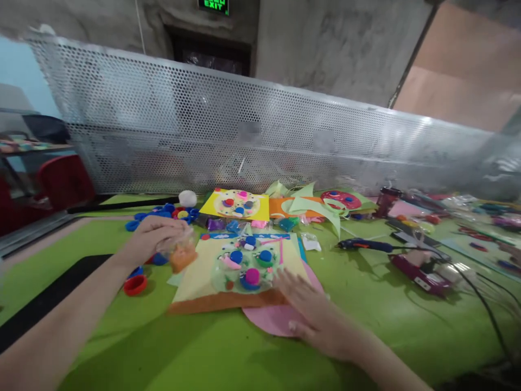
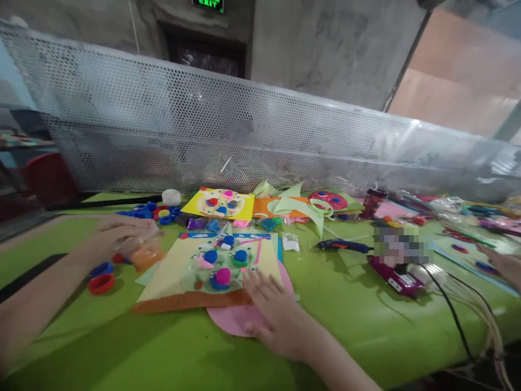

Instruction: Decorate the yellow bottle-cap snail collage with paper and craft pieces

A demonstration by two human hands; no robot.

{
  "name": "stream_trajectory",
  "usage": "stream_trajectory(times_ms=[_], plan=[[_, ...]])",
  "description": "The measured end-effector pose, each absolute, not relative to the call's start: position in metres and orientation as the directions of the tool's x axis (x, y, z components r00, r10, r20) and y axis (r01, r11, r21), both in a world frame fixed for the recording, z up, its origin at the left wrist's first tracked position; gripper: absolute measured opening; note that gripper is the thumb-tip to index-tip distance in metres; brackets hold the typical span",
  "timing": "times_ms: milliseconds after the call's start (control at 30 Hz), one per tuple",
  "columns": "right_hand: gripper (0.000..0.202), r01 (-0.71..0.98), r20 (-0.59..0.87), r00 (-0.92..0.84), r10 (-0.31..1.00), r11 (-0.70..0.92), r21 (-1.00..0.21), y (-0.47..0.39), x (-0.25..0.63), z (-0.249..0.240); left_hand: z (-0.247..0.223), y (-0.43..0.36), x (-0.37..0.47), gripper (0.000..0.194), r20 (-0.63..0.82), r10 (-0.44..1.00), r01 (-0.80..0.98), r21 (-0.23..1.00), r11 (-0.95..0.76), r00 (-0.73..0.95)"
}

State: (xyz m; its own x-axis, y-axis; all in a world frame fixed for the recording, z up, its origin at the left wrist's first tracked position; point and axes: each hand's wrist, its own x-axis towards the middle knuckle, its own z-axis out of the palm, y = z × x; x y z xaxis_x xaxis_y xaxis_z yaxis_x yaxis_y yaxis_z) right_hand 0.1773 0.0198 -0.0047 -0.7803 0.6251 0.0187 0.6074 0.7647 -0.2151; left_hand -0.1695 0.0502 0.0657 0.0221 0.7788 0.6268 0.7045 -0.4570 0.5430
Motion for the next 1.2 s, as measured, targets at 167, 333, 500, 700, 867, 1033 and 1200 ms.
stream_trajectory(times_ms=[167,333,500,700,867,1033,1200], plan=[[0.075,0.628,-0.032,-0.774,0.633,0.758,-0.177,0.021,0.177,-0.006,0.051,0.050,-0.187,0.031,0.525,0.847,0.922,0.280,-0.266,0.085],[0.065,0.615,-0.069,-0.783,0.618,0.756,-0.223,0.044,0.181,-0.005,0.050,0.045,-0.183,0.036,0.482,0.851,0.977,-0.072,-0.199,0.209],[0.060,0.622,0.036,-0.750,0.660,0.723,-0.301,0.048,0.184,0.010,0.049,0.034,-0.165,0.036,0.501,0.851,0.953,0.151,-0.264,0.156],[0.045,0.474,0.408,-0.634,0.657,0.747,-0.467,-0.016,0.119,0.032,0.031,0.005,-0.116,0.033,0.657,0.536,0.626,0.124,-0.770,0.530],[0.026,0.521,0.438,-0.559,0.704,0.709,-0.475,-0.019,0.078,0.019,0.017,-0.002,-0.095,0.030,0.646,0.446,0.581,0.005,-0.814,0.619],[0.020,0.567,0.555,-0.490,0.672,0.729,-0.383,-0.005,0.072,0.015,0.021,0.005,-0.100,0.034,0.628,0.605,0.743,0.063,-0.667,0.490],[0.018,0.456,0.557,-0.516,0.651,0.759,-0.465,0.003,0.069,0.021,0.031,0.005,-0.104,0.035,0.642,0.671,0.775,0.186,-0.605,0.370]])
